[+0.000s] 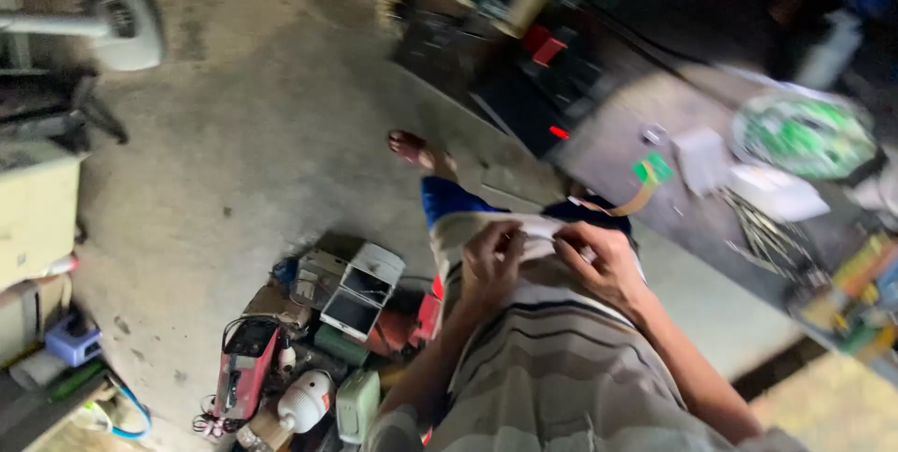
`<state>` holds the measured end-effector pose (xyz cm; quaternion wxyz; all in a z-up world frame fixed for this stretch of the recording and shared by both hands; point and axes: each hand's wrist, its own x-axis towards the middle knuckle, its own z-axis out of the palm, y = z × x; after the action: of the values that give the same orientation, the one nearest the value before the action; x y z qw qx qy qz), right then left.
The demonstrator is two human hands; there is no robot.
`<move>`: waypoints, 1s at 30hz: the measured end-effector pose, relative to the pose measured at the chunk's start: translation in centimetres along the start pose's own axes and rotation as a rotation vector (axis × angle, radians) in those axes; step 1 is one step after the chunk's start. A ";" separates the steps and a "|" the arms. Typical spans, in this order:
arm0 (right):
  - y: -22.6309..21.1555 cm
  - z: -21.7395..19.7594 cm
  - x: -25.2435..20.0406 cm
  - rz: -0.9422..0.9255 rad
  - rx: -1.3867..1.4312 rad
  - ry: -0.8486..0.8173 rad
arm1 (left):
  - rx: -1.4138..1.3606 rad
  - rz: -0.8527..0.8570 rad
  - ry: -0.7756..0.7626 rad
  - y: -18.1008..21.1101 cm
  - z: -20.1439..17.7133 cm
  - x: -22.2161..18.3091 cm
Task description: A person uses a cordless power drill to drill a hole into a small green circuit board at an electronics repair bench.
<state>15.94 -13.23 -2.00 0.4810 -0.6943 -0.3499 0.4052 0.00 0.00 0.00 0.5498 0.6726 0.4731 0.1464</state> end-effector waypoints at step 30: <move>-35.1 69.0 60.4 0.056 -0.061 -0.407 | 0.010 0.318 0.987 -1.2 -102.2 36.3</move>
<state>-23.70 76.49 3.37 0.3678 -0.6219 -0.4325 0.5394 -55.40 90.38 23.21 0.2288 0.5896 0.5688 0.5259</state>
